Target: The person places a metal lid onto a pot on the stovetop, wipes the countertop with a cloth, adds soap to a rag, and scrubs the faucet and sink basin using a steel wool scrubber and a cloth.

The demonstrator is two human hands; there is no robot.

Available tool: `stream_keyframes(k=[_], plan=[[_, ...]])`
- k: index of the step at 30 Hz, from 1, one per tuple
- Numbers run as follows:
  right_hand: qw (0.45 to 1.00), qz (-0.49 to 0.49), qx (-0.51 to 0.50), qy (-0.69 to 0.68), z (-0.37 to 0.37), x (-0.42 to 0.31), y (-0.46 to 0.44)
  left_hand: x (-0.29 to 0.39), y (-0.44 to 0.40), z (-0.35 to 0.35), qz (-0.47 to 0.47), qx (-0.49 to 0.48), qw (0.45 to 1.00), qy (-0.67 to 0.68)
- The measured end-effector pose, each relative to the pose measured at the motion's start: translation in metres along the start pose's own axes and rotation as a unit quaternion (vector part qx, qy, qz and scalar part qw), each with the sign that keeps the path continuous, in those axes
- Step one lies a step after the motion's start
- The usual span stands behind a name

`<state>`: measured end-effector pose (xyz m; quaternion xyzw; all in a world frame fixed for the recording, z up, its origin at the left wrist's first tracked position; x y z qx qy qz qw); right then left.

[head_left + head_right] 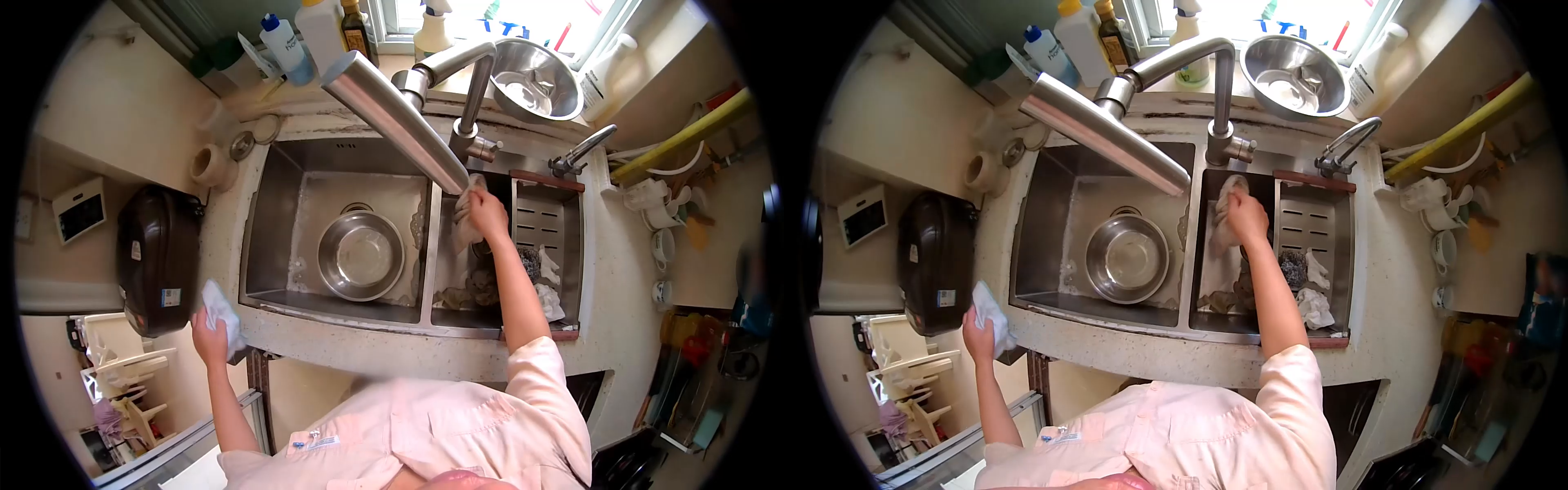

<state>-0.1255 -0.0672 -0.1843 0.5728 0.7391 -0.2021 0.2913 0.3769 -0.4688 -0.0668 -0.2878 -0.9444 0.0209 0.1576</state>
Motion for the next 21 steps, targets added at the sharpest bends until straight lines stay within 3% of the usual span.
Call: stream_keyframes(k=[1, 4, 6, 8, 9, 11, 12, 14, 15, 16, 18, 19, 20, 21], plan=[[1.0, 0.018, 0.023, 0.0, -0.008, 0.006, 0.001, 0.007, -0.007, -0.006, 0.027, 0.021, 0.996, -0.084], [0.992, 0.081, 0.05, -0.079, -0.012, 0.021, -0.009, -0.019, -0.025, 0.026, 0.069, 0.008, 0.987, -0.143], [0.984, 0.061, 0.1, -0.136, -0.01, 0.022, -0.014, -0.032, -0.031, 0.043, 0.053, -0.025, 0.983, -0.171], [0.969, 0.071, 0.13, -0.196, 0.004, 0.035, -0.022, -0.019, -0.029, 0.049, 0.04, -0.019, 0.969, -0.242], [0.959, 0.128, 0.111, -0.228, 0.004, 0.034, -0.014, 0.013, -0.029, 0.041, 0.048, -0.014, 0.968, -0.246], [0.922, 0.18, 0.088, -0.332, 0.01, 0.028, 0.001, 0.065, -0.026, 0.061, 0.192, 0.07, 0.971, -0.122], [0.898, 0.206, 0.076, -0.382, 0.017, 0.028, 0.008, 0.13, -0.026, 0.066, 0.162, -0.042, 0.983, 0.081], [0.905, 0.141, 0.053, -0.398, 0.017, 0.002, 0.023, 0.227, -0.008, 0.1, 0.213, -0.161, 0.934, 0.238], [0.91, 0.106, 0.029, -0.4, 0.03, -0.002, 0.031, 0.279, 0.006, 0.106, 0.195, -0.217, 0.9, 0.324], [0.905, 0.142, 0.004, -0.401, 0.019, -0.028, 0.054, 0.31, 0.015, 0.127, 0.169, -0.269, 0.86, 0.399], [0.884, 0.124, -0.077, -0.444, 0.031, -0.047, 0.086, 0.365, 0.031, 0.158, 0.086, -0.336, 0.76, 0.549], [0.897, 0.036, -0.125, -0.422, 0.028, -0.058, 0.097, 0.379, 0.042, 0.174, 0.054, -0.374, 0.731, 0.569], [0.881, 0.012, -0.132, -0.454, 0.019, -0.062, 0.109, 0.389, 0.051, 0.192, 0.022, -0.406, 0.701, 0.586], [0.851, 0.145, -0.183, -0.47, 0.005, -0.059, 0.125, 0.393, 0.057, 0.205, -0.012, -0.434, 0.67, 0.602]])
Point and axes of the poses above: each hand's wrist, its own y-axis away from the middle knuckle, its own z-axis out of the palm, x = y × z, the point moved 9 cm from there along -y, towards the middle knuckle, and after that the axes turned 2 degrees about x, right-handed, at the moved point
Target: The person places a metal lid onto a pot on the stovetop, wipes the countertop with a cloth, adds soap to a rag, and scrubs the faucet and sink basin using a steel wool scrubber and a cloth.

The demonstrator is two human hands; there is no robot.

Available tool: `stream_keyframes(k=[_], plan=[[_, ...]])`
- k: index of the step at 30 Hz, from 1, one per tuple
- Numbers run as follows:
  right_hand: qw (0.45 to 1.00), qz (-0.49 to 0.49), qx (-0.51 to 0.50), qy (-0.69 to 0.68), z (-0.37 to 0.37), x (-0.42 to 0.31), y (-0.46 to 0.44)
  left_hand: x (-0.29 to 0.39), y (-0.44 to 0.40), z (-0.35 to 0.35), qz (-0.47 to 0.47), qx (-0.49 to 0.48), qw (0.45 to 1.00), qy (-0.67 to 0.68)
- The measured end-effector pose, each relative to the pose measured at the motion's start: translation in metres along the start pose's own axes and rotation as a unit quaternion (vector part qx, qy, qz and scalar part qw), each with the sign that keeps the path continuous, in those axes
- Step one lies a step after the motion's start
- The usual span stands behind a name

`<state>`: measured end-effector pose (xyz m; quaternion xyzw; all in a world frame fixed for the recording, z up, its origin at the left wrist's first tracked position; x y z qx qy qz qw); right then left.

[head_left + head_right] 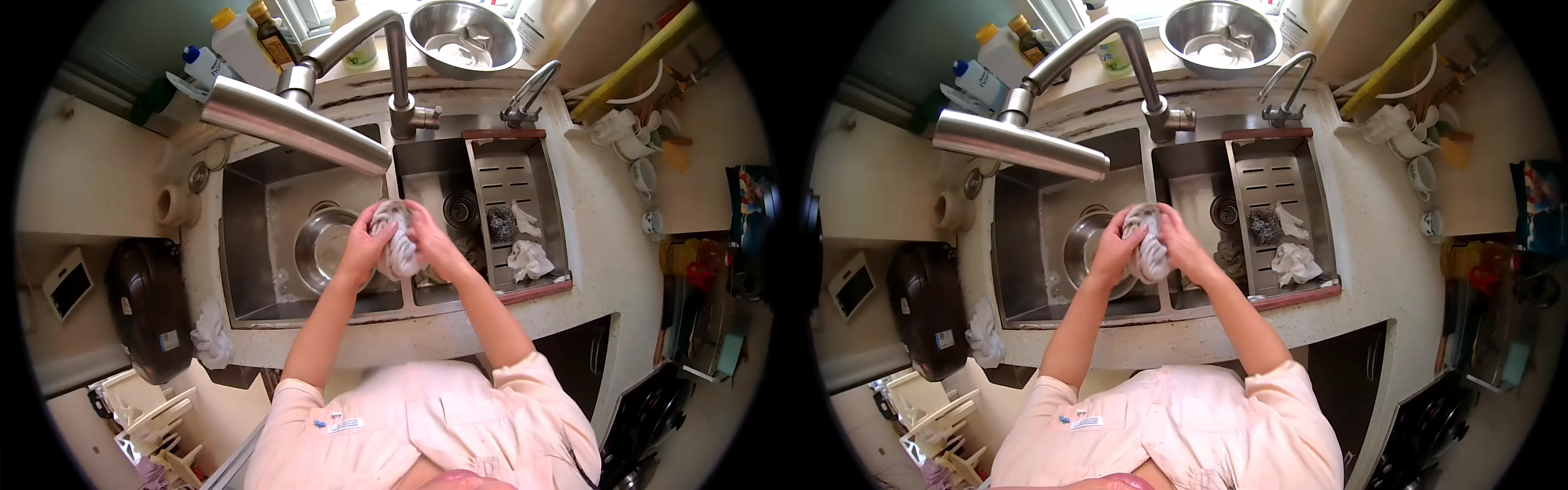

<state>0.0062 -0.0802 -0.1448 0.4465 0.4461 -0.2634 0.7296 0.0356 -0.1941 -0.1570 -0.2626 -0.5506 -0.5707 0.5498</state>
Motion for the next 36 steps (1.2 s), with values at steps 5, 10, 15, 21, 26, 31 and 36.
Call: stream_keyframes(k=[5, 10, 15, 21, 26, 31, 36], plan=[[0.786, -0.152, 0.349, 0.488, -0.14, -0.033, 0.034, -0.037, 0.025, -0.019, -0.095, 0.057, 0.988, 0.103], [0.74, -0.152, 0.339, 0.561, -0.194, 0.016, 0.007, -0.035, 0.036, -0.034, -0.089, 0.073, 0.985, 0.129], [0.766, -0.24, 0.393, 0.449, -0.143, -0.058, 0.009, -0.028, 0.048, -0.049, -0.072, 0.082, 0.987, 0.12], [0.67, -0.436, 0.27, 0.537, -0.042, -0.068, -0.083, -0.014, 0.058, -0.057, -0.035, 0.081, 0.991, 0.097], [0.646, -0.451, 0.285, 0.545, -0.042, -0.064, -0.124, -0.018, 0.071, -0.062, -0.039, 0.075, 0.993, 0.082], [0.646, -0.418, 0.325, 0.55, -0.039, -0.062, -0.126, -0.02, 0.073, -0.061, -0.043, 0.072, 0.993, 0.078], [0.673, -0.347, 0.366, 0.542, -0.046, -0.054, -0.127, -0.03, 0.074, -0.061, -0.05, 0.072, 0.994, 0.068]])
Point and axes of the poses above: each hand's wrist, its own y-axis away from the middle knuckle, its own z-axis out of the palm, x = y × z, the point moved 9 cm from there along -y, towards the middle knuckle, and after that the axes turned 2 degrees about x, right-handed, at the moved point
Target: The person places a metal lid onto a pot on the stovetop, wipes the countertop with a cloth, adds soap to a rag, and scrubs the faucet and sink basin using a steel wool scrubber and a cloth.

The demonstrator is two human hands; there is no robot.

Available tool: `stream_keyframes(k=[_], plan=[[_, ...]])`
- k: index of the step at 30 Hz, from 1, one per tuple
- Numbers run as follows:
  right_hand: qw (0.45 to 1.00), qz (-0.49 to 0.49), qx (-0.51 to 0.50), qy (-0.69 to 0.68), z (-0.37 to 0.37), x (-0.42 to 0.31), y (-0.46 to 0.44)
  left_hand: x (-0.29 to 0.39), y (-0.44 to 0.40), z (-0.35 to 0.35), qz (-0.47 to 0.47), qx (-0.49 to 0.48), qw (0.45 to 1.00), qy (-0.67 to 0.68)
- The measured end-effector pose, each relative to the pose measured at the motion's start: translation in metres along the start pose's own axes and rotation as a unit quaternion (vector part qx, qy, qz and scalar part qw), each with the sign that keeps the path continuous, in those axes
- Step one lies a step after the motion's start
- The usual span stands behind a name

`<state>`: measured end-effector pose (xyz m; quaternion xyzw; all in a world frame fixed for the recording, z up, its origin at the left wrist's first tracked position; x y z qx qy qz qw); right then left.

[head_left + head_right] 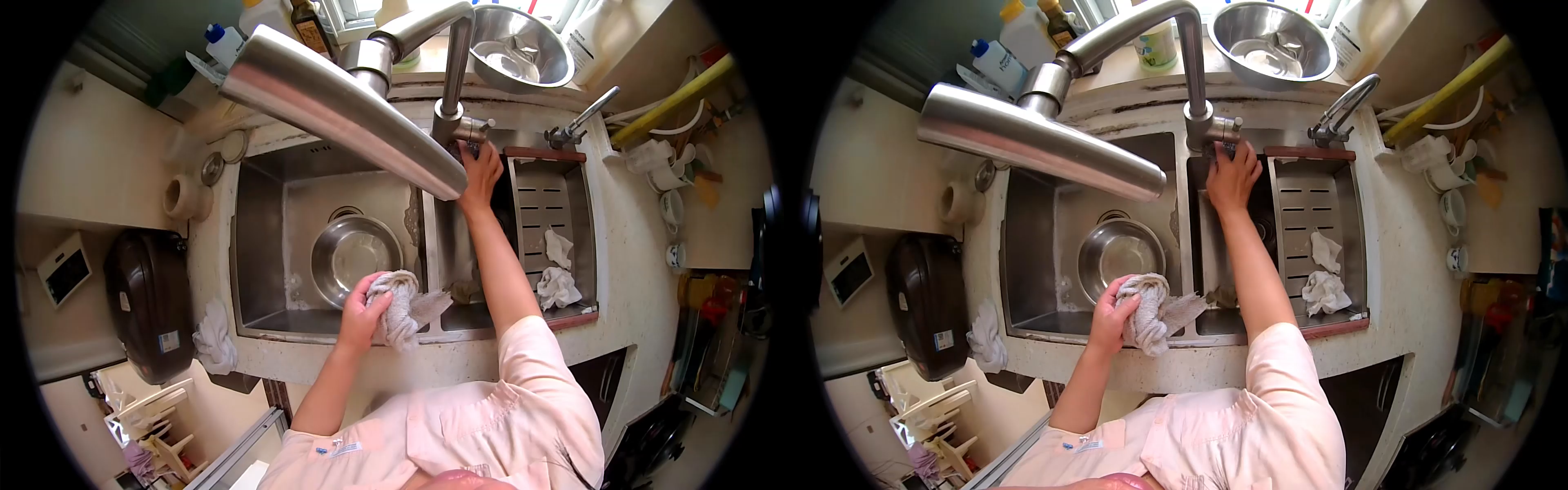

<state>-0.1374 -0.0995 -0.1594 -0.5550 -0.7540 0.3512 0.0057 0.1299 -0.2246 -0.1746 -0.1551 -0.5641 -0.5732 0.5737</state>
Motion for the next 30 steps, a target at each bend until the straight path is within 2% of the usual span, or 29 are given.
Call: stream_keyframes(k=[3, 6, 9, 13, 16, 19, 22, 25, 28, 30], plan=[[0.997, 0.081, -0.019, 0.004, 0.016, 0.015, -0.02, -0.003, 0.002, 0.003, -0.018, -0.001, 1.0, 0.009], [0.989, 0.123, -0.006, -0.082, 0.012, 0.017, -0.007, -0.001, 0.002, 0.003, -0.017, -0.001, 1.0, 0.005], [0.993, 0.107, -0.018, -0.054, 0.017, 0.032, -0.025, -0.002, 0.0, 0.0, -0.008, 0.004, 1.0, -0.001], [0.992, 0.091, 0.032, -0.079, 0.01, 0.021, -0.006, -0.013, 0.001, -0.003, -0.026, 0.001, 1.0, 0.003], [0.996, 0.052, 0.018, -0.077, 0.004, 0.021, -0.013, -0.012, -0.004, 0.002, -0.022, 0.001, 1.0, -0.011], [0.988, 0.141, 0.008, -0.069, 0.011, 0.024, -0.019, -0.01, -0.005, 0.003, -0.031, 0.01, 0.999, -0.012], [0.996, 0.063, 0.006, -0.068, -0.002, 0.015, -0.002, -0.008, -0.003, 0.001, -0.026, 0.02, 0.999, -0.009], [0.994, 0.103, -0.011, -0.028, 0.008, 0.026, -0.021, -0.002, -0.004, 0.003, -0.028, 0.022, 0.999, -0.001], [0.995, 0.08, 0.038, -0.051, 0.006, 0.015, -0.003, -0.006, -0.001, -0.003, -0.029, 0.029, 0.999, -0.007], [0.997, 0.064, 0.015, -0.05, 0.002, 0.027, -0.014, -0.001, -0.003, 0.0, -0.024, 0.02, 1.0, -0.002]])
Point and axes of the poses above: each hand's wrist, its own y-axis away from the middle knuckle, its own z-axis out of the palm, x = y × z, the point moved 9 cm from there along -y, towards the middle knuckle, and after that the axes turned 2 degrees about x, right-handed, at the moved point
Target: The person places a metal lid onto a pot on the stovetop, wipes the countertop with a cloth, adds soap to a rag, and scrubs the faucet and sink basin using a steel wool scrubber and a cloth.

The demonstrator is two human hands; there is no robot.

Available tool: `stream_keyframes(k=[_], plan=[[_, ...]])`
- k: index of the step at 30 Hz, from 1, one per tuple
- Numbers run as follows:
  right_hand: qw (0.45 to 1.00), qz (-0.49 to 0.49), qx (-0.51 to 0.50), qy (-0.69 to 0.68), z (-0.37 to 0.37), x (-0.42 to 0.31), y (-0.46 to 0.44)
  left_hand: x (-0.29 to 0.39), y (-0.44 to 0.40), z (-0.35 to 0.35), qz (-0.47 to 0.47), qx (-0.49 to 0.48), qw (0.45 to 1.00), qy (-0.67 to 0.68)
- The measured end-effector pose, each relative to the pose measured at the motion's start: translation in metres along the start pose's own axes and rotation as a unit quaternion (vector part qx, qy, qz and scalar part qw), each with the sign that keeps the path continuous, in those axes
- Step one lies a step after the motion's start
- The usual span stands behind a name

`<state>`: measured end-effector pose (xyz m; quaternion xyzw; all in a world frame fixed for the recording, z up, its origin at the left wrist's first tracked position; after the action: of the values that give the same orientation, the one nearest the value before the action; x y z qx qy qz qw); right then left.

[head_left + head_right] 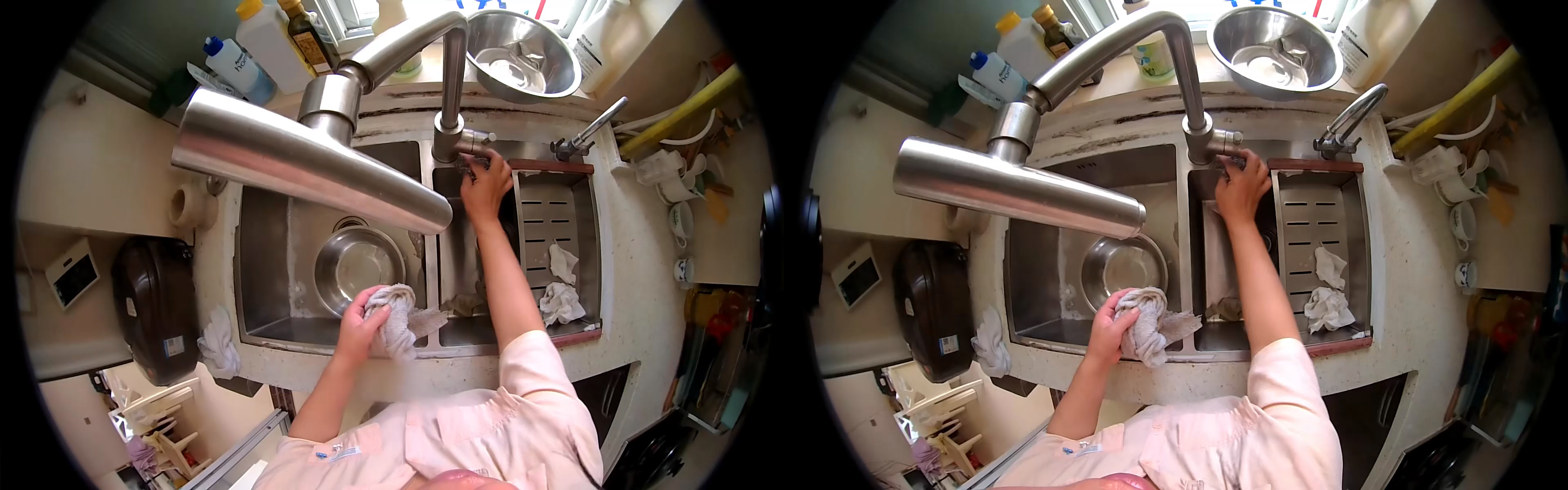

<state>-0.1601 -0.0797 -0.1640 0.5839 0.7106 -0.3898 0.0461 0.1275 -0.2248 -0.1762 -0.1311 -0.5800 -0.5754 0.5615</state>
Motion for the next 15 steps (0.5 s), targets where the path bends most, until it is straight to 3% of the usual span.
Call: stream_keyframes(k=[5, 6, 9, 10, 12, 15], plan=[[1.0, 0.021, -0.017, -0.004, 0.005, -0.013, 0.011, -0.002, 0.001, -0.004, -0.005, 0.004, 1.0, -0.012], [1.0, -0.013, -0.016, -0.012, -0.002, -0.013, 0.011, -0.001, -0.001, -0.004, -0.002, 0.006, 1.0, -0.013], [0.998, 0.029, -0.043, 0.04, -0.001, 0.009, -0.004, 0.005, 0.003, -0.004, 0.013, 0.002, 0.999, -0.035], [0.999, 0.04, -0.005, 0.033, 0.002, 0.004, 0.0, 0.002, 0.005, -0.006, 0.003, 0.01, 1.0, -0.029], [0.999, 0.026, -0.019, 0.027, 0.005, -0.013, 0.019, 0.001, 0.001, -0.007, -0.01, 0.015, 1.0, -0.019], [0.999, -0.027, -0.014, 0.021, -0.007, -0.005, 0.009, 0.012, 0.005, -0.009, 0.044, 0.005, 0.994, -0.103]])
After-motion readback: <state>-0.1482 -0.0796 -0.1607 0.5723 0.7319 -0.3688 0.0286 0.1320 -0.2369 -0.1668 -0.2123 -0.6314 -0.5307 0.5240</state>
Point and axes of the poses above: each hand's wrist, its own y-axis away from the middle knuckle, its own z-axis out of the palm, x = y × z, the point moved 9 cm from there along -y, towards the middle knuckle, and after that the axes turned 2 degrees about x, right-handed, at the moved point
